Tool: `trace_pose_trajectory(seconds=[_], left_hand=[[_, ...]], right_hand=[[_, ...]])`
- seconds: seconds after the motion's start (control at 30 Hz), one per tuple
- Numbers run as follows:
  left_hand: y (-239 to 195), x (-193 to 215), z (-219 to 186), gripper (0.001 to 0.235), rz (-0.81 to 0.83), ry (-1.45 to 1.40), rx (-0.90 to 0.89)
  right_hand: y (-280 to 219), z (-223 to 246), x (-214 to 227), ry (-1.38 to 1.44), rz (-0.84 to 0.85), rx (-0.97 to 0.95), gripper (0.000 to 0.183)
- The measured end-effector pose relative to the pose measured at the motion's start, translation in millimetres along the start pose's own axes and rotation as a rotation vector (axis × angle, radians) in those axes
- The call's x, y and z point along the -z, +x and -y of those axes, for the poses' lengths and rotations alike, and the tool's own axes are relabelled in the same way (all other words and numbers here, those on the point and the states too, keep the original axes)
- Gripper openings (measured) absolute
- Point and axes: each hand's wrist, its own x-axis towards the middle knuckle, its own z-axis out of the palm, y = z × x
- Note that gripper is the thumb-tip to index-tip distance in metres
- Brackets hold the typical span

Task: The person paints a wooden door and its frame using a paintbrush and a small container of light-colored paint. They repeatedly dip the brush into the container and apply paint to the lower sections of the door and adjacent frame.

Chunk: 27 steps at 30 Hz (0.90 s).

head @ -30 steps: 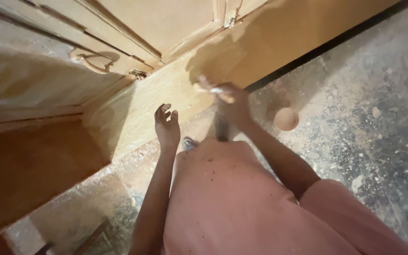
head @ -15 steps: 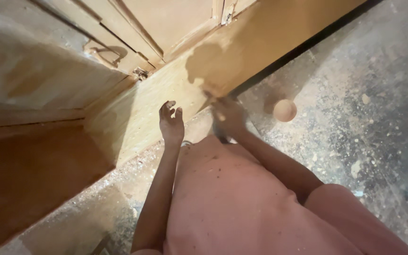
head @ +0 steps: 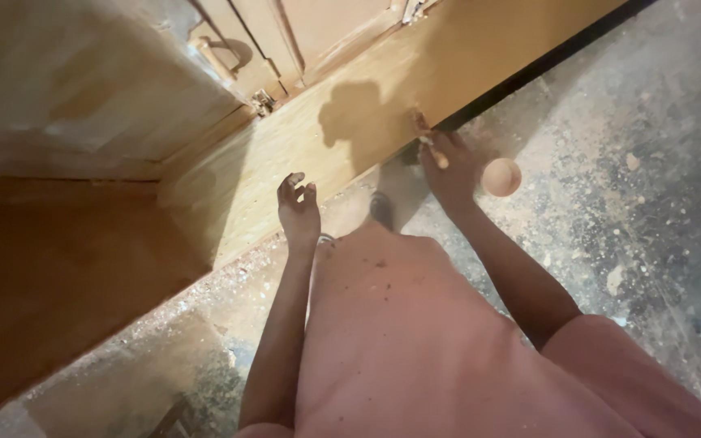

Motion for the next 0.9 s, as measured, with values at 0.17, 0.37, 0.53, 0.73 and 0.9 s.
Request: trace_pose_trajectory(seconds=[0.17, 0.37, 0.53, 0.73, 0.9], left_hand=[[-2.3, 10.9, 16.1, 0.027, -0.067, -0.141, -0.107], [-13.0, 42.5, 31.4, 0.027, -0.093, -0.122, -0.029], [-18.2, 58.5, 50.7, 0.026, -0.075, -0.067, 0.033], [-28.9, 54.8, 72.9, 0.026, -0.06, -0.116, 0.005], [-31.7, 47.2, 86.5, 0.03, -0.065, -0.421, 0.087]], right_hand=[[-31.3, 63.7, -36.0, 0.026, 0.119, 0.107, 0.024], [-78.9, 109.8, -69.5, 0.299, 0.461, 0.174, 0.018], [-83.3, 85.0, -73.3, 0.452, 0.275, -0.107, 0.018], [-70.0, 52.7, -33.9, 0.08, -0.023, -0.038, 0.025], [-88.1, 69.3, -56.0, 0.016, 0.044, 0.085, 0.022]])
